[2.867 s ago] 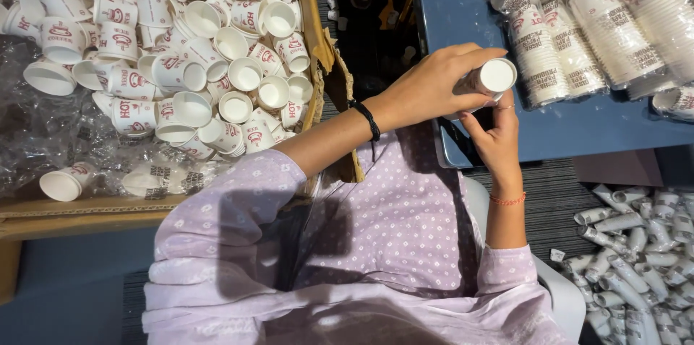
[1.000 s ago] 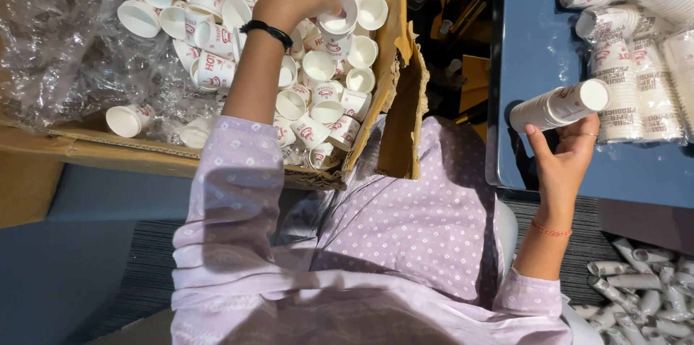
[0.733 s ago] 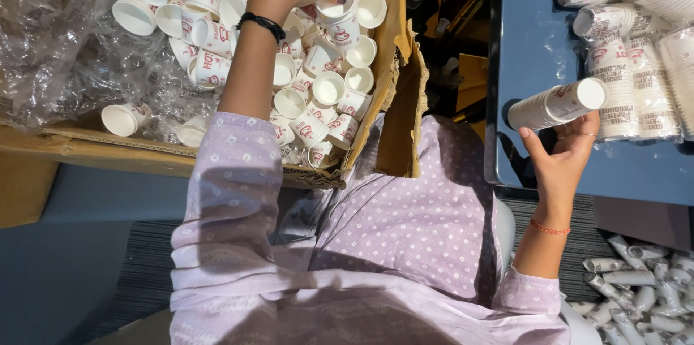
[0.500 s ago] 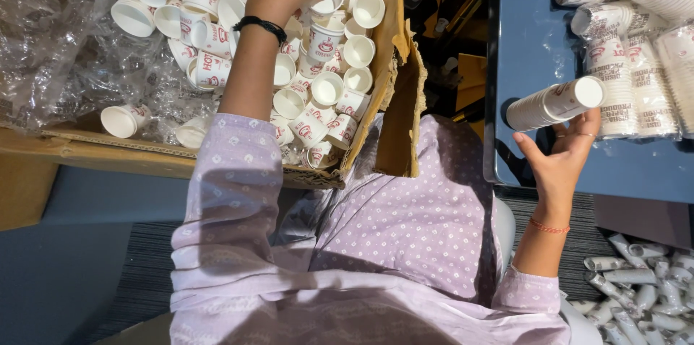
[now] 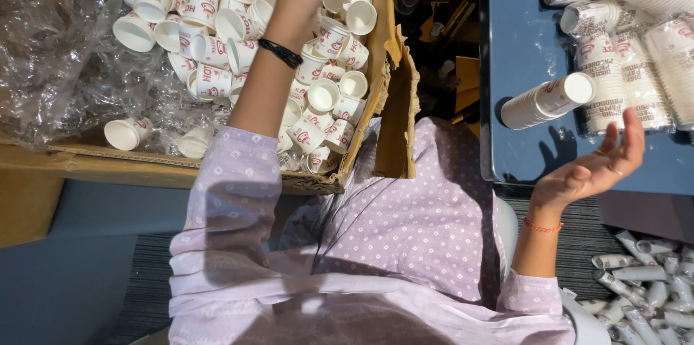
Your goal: The person takes stacks of paper cups from a box and a table, arranges them into smaller stacks, and places them into plastic sleeves.
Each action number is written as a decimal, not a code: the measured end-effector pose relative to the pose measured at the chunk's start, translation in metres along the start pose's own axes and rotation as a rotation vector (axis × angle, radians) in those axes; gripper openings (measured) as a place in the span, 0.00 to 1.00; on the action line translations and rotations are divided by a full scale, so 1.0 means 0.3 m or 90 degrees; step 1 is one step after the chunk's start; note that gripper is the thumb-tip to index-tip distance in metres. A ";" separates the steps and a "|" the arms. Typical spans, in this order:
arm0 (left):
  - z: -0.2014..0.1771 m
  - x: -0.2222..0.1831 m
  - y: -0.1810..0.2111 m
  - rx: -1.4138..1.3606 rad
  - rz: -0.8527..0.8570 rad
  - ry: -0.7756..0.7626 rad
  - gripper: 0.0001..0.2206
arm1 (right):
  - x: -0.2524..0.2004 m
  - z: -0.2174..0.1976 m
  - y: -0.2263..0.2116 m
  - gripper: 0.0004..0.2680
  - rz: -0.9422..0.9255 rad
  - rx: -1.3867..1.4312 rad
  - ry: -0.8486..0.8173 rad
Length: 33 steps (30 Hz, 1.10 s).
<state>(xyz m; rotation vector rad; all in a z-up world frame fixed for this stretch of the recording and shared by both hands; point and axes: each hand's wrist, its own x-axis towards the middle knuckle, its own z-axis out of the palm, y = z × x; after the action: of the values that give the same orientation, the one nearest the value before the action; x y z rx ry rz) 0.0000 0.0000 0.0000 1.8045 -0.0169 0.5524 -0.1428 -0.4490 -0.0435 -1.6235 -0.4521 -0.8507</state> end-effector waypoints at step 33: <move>0.521 -0.545 0.187 -0.498 -0.340 -0.434 0.13 | 0.116 0.095 -0.156 0.13 -0.048 -0.293 -0.073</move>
<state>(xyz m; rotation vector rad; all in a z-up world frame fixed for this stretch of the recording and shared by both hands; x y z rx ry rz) -0.1054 -0.2036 -0.0417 1.0755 -0.1856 -0.4286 -0.1446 -0.4162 0.0126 -2.0966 -0.4180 -0.9701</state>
